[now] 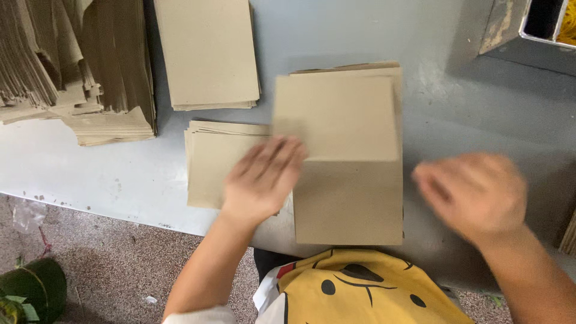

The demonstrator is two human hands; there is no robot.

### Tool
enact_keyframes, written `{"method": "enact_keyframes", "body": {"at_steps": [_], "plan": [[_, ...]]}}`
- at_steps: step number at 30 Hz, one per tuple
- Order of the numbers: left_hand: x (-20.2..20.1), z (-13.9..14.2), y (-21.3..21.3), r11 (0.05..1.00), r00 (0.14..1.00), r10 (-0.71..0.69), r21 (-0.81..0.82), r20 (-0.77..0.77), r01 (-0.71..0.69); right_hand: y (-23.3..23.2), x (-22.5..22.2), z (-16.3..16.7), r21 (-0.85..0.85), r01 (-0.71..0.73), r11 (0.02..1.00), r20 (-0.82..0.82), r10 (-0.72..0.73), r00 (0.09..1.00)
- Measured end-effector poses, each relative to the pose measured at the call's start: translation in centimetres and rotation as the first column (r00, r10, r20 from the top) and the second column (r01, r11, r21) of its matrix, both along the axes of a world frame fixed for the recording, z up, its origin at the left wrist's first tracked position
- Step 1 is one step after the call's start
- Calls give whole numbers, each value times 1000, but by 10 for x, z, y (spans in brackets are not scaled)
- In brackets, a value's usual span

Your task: The person folds kraft paper sheets in half by hand, aligning the edges and pressing the crease flat, then places each folded sheet onto a growing stack of folded pieces on the worktable, repeating the cycle continuously.

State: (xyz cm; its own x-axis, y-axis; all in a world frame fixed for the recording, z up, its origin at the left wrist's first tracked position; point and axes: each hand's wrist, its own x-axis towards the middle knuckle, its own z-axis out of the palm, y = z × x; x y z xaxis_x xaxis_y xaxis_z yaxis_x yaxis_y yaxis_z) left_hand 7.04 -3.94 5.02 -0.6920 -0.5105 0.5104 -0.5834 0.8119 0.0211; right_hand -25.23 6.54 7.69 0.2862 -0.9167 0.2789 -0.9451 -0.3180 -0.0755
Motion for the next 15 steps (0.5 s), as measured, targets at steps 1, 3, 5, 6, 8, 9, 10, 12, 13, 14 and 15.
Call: {"method": "enact_keyframes", "body": {"at_steps": [1,3,5,6,8,9,10,12,13,14,15], "plan": [[12,5,4,999,999,35,-22,-18,-36,4,7,2,31,-115,993,66,113,991],[41,16,18,992,992,124,-26,6,-123,13,26,4,76,-347,935,210,325,922],[69,21,25,980,978,198,10,72,-199,18,42,-1,183,-385,905,296,322,899],[82,21,26,973,970,218,51,104,-224,20,47,-4,237,-406,883,340,316,886],[99,18,34,951,951,249,137,184,-275,22,50,-8,285,-398,872,332,300,895],[105,16,38,937,938,260,175,228,-302,22,50,-10,307,-393,867,327,292,899],[109,14,39,922,925,269,207,269,-328,22,48,-12,325,-398,858,345,285,895],[113,12,39,904,925,263,266,273,-335,21,45,-13,358,-405,842,376,267,887],[111,12,39,892,926,257,299,278,-338,20,44,-14,366,-409,836,392,261,882],[108,13,39,890,923,268,297,276,-347,19,43,-14,376,-413,830,407,253,878],[103,15,39,887,922,278,296,271,-355,18,42,-14,386,-415,824,419,245,874]]}}
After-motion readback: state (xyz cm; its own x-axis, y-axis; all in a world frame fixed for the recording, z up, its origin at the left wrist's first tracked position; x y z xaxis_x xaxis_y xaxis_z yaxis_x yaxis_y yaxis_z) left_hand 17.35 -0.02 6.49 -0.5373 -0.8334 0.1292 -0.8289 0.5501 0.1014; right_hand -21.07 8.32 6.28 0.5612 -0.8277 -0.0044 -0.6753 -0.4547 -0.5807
